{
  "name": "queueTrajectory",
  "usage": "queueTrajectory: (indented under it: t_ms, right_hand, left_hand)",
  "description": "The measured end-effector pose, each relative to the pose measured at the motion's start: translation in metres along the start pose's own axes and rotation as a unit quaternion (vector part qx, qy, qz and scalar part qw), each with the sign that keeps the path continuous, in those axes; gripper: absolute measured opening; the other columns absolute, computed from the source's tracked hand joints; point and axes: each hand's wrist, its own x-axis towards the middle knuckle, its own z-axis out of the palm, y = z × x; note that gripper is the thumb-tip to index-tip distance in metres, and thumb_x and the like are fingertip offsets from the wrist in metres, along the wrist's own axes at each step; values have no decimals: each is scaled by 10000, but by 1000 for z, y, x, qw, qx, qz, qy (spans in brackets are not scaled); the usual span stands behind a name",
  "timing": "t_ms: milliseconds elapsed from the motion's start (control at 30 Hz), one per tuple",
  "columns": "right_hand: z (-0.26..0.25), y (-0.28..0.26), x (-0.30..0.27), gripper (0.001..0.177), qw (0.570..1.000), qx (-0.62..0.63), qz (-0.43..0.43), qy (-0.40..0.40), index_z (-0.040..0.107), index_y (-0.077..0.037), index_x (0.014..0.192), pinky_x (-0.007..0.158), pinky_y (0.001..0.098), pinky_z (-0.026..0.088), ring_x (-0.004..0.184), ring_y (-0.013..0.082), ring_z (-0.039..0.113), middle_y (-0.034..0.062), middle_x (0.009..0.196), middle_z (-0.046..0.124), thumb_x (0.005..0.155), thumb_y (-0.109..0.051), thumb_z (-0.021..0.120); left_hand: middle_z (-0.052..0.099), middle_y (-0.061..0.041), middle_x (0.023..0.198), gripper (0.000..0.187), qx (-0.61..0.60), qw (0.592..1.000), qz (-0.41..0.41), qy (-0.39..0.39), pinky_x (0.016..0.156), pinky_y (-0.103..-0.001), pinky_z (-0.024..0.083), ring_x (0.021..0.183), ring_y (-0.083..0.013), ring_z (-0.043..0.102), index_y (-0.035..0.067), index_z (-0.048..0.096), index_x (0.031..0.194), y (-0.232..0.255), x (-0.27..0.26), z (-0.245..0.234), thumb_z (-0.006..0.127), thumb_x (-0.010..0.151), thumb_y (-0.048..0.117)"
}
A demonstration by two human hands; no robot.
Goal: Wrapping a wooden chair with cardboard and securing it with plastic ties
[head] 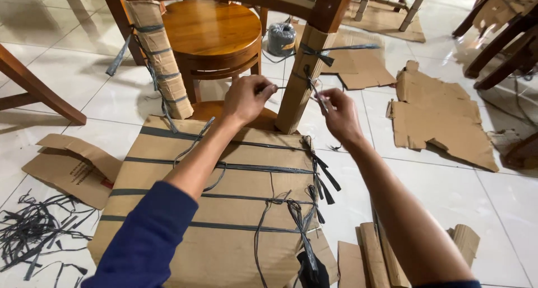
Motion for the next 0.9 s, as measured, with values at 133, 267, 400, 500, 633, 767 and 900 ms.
queueTrajectory:
  t_ms: [133,267,400,500,633,767,900]
  right_hand:
    - [-8,-22,-31,191,971,220,86,26,630,-22,1178,423,177,420,570,93,523,75,743,584,1021,-43,523]
    - [-16,-57,-36,314,938,318,139,1,659,52,1205,645,255,585,867,197,716,184,1014,705,943,54,486]
    - [-28,-72,-37,453,953,276,125,-15,655,85,1260,853,337,616,1023,266,732,245,1116,732,870,164,438]
    - [-24,-70,-42,296,981,161,107,-21,737,48,1163,782,368,635,889,282,760,256,1022,761,928,124,573]
    - [-21,-80,-36,204,998,-23,48,-19,767,-103,1167,635,289,615,706,194,744,148,923,776,1008,-69,643]
    - [-12,-78,-21,156,994,-78,-80,6,762,-85,1116,720,349,619,931,279,733,137,1082,715,1034,-106,632]
    - [3,-101,-6,139,996,-63,-56,36,753,-99,1114,664,333,597,740,226,735,105,854,752,1040,-151,648]
  left_hand:
    - [755,-63,850,130,12,999,-41,26,731,-402,591,816,-281,750,174,774,925,14,-6,-15,715,949,287]
    - [761,-48,884,149,58,996,-66,-8,763,-460,594,883,-320,741,203,760,925,22,-2,-29,691,928,334]
    - [758,-101,902,139,116,989,-24,-86,795,-509,580,897,-357,733,154,748,901,42,8,-42,653,940,248]
    - [761,-98,906,169,132,982,-20,-136,840,-497,583,897,-326,736,147,748,934,38,7,-32,606,992,218]
    - [764,-102,955,154,162,973,-5,-164,830,-512,583,926,-352,741,128,737,956,49,6,-41,623,970,231]
    - [765,-116,936,187,174,965,-6,-196,846,-492,592,892,-324,751,119,730,973,62,-1,-40,586,1013,231]
    - [760,-134,918,221,201,950,27,-236,827,-500,596,872,-336,761,83,733,965,64,-9,-30,599,1008,254]
